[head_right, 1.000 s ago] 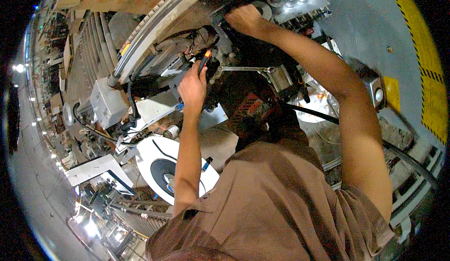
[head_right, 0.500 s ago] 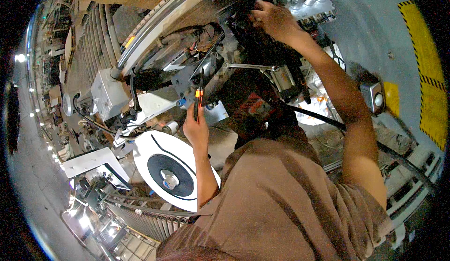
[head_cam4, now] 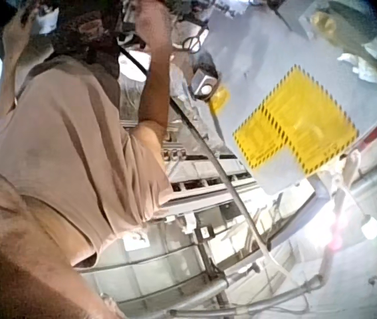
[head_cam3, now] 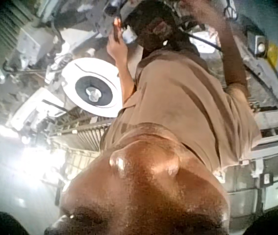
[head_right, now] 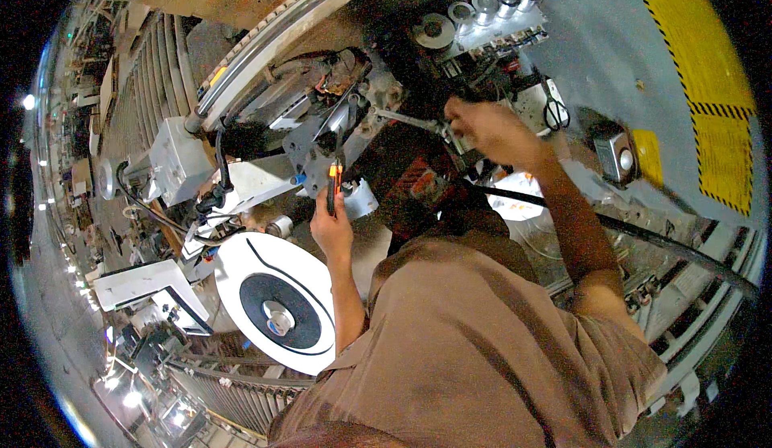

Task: The person adjusts and maintains industrial machinery in a workshop, using a wrench and pliers to tighten components and feeding material through rollers.

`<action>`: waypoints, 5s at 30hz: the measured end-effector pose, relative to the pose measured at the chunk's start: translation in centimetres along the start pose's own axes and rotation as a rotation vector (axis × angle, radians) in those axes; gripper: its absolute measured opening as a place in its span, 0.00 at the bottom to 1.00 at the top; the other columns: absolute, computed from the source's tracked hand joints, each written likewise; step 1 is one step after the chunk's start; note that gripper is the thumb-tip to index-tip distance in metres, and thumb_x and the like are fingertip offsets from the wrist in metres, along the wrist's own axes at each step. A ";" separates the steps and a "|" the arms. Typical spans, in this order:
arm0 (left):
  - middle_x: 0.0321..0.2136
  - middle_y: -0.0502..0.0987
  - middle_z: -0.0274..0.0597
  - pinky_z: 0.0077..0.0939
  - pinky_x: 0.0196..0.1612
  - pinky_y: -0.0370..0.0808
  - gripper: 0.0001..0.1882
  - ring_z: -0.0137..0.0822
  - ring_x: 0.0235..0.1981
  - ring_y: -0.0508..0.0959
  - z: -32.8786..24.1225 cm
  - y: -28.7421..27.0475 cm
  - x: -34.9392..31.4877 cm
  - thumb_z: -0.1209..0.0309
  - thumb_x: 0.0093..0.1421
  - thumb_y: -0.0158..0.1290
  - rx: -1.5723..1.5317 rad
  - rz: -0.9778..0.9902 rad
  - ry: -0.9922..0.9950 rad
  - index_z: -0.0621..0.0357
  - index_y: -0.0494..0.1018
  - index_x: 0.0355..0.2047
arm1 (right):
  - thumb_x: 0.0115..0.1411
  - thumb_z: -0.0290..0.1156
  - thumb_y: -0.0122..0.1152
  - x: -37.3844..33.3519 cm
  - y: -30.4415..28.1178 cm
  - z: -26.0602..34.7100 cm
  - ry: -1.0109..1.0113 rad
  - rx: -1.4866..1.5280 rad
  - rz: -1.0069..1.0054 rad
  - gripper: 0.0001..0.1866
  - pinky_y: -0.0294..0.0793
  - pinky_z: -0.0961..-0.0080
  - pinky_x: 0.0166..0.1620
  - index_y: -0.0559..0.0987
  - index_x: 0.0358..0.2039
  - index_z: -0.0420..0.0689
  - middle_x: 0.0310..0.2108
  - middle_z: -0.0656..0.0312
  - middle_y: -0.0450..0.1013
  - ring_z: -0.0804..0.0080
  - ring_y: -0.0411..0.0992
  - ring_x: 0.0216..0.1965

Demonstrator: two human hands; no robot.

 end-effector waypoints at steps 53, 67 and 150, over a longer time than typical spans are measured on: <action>0.23 0.79 0.42 0.30 0.29 0.74 0.21 0.34 0.23 0.79 1.1 2.2 0.3 0.55 0.70 0.53 -0.340 0.157 0.083 0.62 0.76 0.48 | 0.61 0.47 0.60 -25.9 8.5 -12.0 0.528 -0.417 0.094 0.21 0.72 0.53 0.35 0.82 0.26 0.39 0.23 0.48 0.77 0.51 0.73 0.24; 0.24 0.81 0.43 0.26 0.30 0.75 0.22 0.30 0.26 0.80 -0.7 2.3 0.8 0.57 0.69 0.56 -0.313 0.123 0.095 0.65 0.76 0.50 | 0.62 0.56 0.59 -45.5 13.8 -36.5 0.954 -0.549 0.620 0.32 0.70 0.57 0.61 0.76 0.59 0.48 0.62 0.51 0.69 0.52 0.69 0.60; 0.28 0.73 0.36 0.22 0.30 0.64 0.26 0.26 0.26 0.68 -6.0 9.0 10.7 0.49 0.75 0.38 -0.257 -0.260 -0.250 0.63 0.71 0.40 | 0.63 0.50 0.60 4.5 2.1 -14.9 0.151 -0.206 -0.481 0.35 0.46 0.38 0.69 0.66 0.63 0.42 0.65 0.47 0.62 0.39 0.55 0.68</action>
Point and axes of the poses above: each hand's wrist, its own x-axis towards the middle knuckle, its own y-axis out of the palm, z = x × y, the point moved 7 cm from there along x, towards the middle knuckle
